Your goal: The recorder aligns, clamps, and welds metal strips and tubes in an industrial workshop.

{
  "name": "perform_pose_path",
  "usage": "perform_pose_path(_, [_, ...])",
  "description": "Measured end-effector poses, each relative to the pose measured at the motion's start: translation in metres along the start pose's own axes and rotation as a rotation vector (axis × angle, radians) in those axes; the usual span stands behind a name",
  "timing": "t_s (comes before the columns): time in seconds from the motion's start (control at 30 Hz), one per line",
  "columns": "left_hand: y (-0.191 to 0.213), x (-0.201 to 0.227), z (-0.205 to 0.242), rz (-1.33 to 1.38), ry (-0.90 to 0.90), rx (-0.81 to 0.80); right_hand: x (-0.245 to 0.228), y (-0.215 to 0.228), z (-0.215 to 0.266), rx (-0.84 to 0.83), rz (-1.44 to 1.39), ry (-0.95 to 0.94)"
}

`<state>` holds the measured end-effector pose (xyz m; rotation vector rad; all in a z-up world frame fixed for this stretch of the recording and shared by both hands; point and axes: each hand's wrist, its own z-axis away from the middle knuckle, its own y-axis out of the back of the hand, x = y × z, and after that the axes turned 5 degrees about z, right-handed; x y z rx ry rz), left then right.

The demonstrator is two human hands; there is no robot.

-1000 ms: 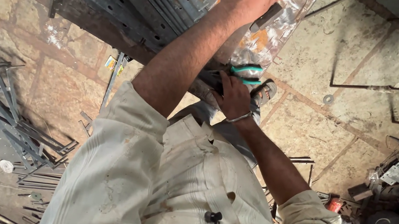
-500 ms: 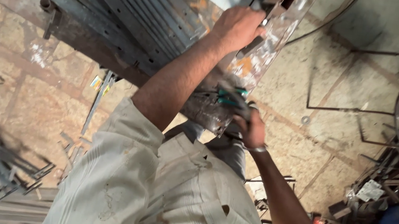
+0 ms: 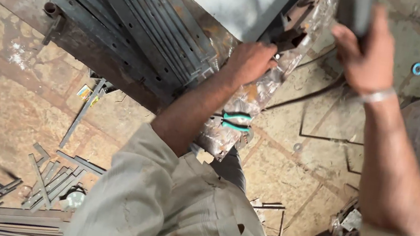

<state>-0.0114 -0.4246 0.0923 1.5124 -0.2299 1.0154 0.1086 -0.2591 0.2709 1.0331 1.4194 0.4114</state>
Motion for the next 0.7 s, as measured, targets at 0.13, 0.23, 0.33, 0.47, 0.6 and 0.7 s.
perform_pose_path(0.13, [-0.018,-0.008,0.0,-0.037,-0.07,0.162,-0.014,-0.063,-0.102,-0.278,0.622,0.177])
perform_pose_path(0.23, [-0.016,-0.003,0.002,-0.096,-0.077,0.243,0.005,-0.128,-0.154,-0.429,0.629,0.218])
perform_pose_path(0.33, [-0.014,0.003,0.004,-0.027,-0.034,0.232,-0.023,-0.148,-0.176,-0.702,0.569,0.179])
perform_pose_path(0.47, [-0.018,0.003,0.005,0.071,-0.009,0.242,-0.027,-0.169,-0.174,-0.899,0.583,0.11])
perform_pose_path(0.6, [-0.007,0.007,0.01,0.083,0.031,0.156,0.007,-0.184,-0.178,-0.889,0.555,0.081])
perform_pose_path(0.7, [-0.004,0.011,0.01,0.08,0.01,0.136,0.048,-0.188,-0.176,-0.798,0.467,0.175])
